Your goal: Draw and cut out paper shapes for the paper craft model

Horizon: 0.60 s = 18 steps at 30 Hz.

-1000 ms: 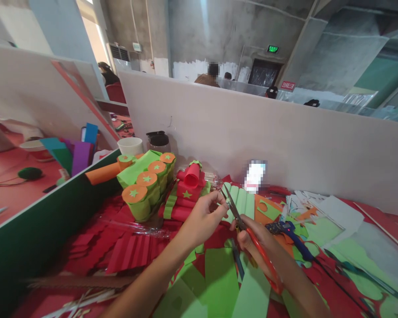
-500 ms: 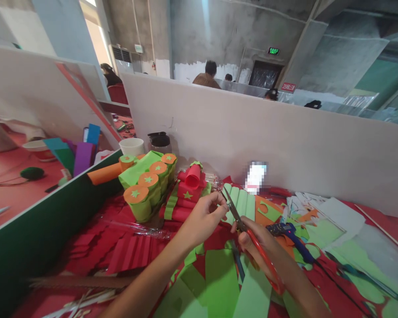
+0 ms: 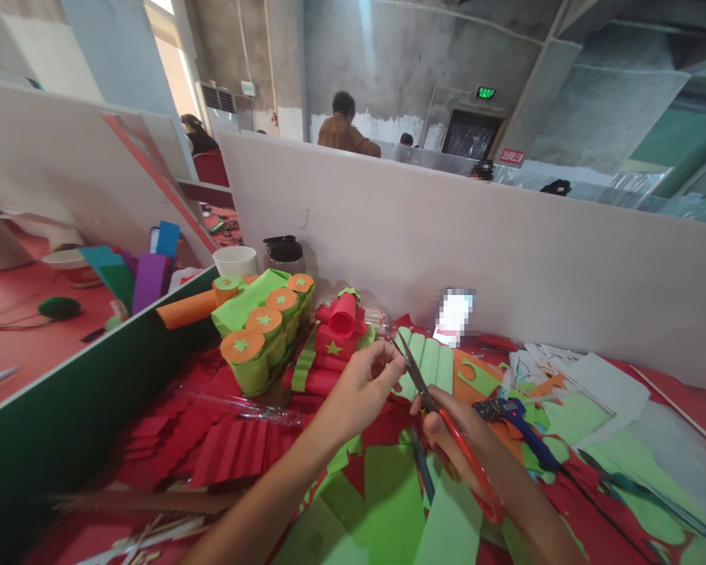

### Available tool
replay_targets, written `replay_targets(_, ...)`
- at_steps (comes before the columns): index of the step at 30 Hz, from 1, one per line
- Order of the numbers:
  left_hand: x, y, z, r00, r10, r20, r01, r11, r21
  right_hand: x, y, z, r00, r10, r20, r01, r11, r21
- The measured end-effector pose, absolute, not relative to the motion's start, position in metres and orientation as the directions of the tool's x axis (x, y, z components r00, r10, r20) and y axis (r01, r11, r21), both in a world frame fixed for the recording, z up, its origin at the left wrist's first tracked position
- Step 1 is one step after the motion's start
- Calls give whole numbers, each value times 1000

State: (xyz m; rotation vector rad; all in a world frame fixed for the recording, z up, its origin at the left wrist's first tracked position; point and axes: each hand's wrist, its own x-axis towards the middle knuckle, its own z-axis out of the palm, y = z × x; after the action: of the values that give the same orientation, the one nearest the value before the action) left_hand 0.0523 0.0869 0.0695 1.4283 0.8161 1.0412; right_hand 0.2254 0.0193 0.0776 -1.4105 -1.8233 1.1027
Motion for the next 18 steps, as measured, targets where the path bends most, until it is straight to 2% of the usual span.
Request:
replay_targets(7,53,87,70,374,916,144,-90,-119,989,226,21,68,-269,963,-10,470,122,-874)
replay_targets(18,50,88,69,379,914,142,-45,-135,990,222,18,86,-279,958,-60,499,91,-862)
